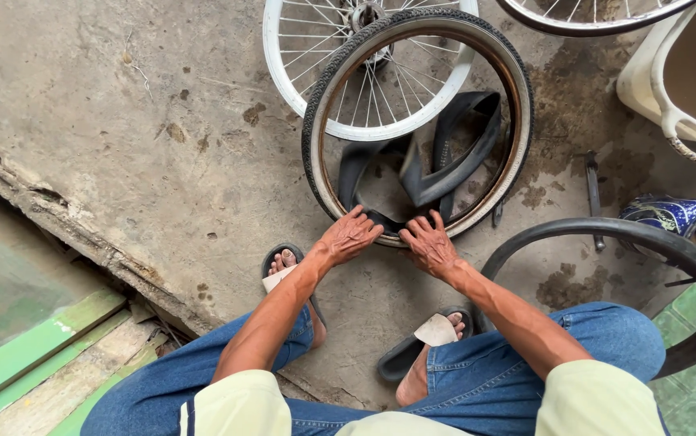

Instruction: The person selects a bicycle inner tube from a rack, carries it to a work area, and installs it into a bicycle tire. They then place the tire onto a bicycle wheel rim and press the tube into place by hand.

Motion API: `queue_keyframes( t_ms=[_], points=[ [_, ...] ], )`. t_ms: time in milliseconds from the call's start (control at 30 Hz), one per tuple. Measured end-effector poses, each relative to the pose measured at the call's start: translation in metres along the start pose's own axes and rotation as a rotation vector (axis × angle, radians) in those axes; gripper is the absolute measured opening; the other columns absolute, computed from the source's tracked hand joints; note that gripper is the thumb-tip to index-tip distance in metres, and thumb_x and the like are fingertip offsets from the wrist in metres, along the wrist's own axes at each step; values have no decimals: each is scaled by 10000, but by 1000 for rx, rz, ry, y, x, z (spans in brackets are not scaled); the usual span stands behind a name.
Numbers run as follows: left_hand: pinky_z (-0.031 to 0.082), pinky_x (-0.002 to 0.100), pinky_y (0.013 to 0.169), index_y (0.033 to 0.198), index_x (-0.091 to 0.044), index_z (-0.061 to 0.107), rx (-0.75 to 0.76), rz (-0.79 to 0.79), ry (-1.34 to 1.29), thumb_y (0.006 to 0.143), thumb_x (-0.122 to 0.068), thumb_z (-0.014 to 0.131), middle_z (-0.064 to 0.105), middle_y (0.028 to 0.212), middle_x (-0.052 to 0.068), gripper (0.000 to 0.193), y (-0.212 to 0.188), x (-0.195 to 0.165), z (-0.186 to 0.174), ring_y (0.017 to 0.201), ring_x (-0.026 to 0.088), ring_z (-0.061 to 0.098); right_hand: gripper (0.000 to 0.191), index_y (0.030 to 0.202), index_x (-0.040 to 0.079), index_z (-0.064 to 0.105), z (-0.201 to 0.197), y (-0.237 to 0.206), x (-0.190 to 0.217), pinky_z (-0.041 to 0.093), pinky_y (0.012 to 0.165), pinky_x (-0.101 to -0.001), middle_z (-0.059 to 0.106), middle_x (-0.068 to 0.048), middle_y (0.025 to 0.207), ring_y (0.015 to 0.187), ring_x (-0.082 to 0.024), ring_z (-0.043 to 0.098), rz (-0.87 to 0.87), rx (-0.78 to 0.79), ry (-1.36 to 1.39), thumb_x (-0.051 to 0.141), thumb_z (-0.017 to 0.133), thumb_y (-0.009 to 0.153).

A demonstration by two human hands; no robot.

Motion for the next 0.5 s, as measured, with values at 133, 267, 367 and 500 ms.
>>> queue_keyframes(
  t_ms=[133, 267, 367, 500],
  points=[
    [402, 435, 1016, 1157, -111, 547, -34, -49, -11, 789, -144, 710, 602, 955, 54, 404, 2, 2, 2, 1007, 236, 601, 268, 1012, 103, 565, 40, -3, -8, 433, 962, -445, 630, -70, 973, 1019, -255, 599, 52, 228, 171, 281, 731, 900],
    [376, 396, 960, 1096, -116, 576, 54, -72, 41, 829, -159, 714, 585, 974, 50, 304, 8, 7, 30, 1009, 215, 585, 321, 1059, 92, 554, 57, -7, -17, 469, 926, -459, 620, -85, 1001, 1026, -286, 601, 102, 314, 326, 353, 710, 955],
    [331, 403, 1026, 1025, -107, 594, -20, -59, 102, 881, -185, 711, 564, 908, 55, 201, 13, 12, 41, 968, 224, 572, 575, 1104, 62, 587, 27, -5, -23, 407, 976, -503, 645, -125, 1017, 1023, -324, 577, -25, 87, 202, 491, 770, 768],
    [310, 407, 1037, 1031, -70, 602, -29, -22, 94, 816, -147, 678, 548, 853, 46, 241, 14, 20, 45, 944, 218, 567, 876, 1218, 58, 620, 14, -3, -59, 270, 1082, -591, 628, -140, 1084, 1174, -362, 534, 72, 332, -168, 634, 839, 595]
  ],
)
Point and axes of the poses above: each hand's wrist, its own y-axis towards the middle knuckle, its own z-axis out of the palm, x = y × z, the point moved 9 cm from there along y, towards the middle knuckle
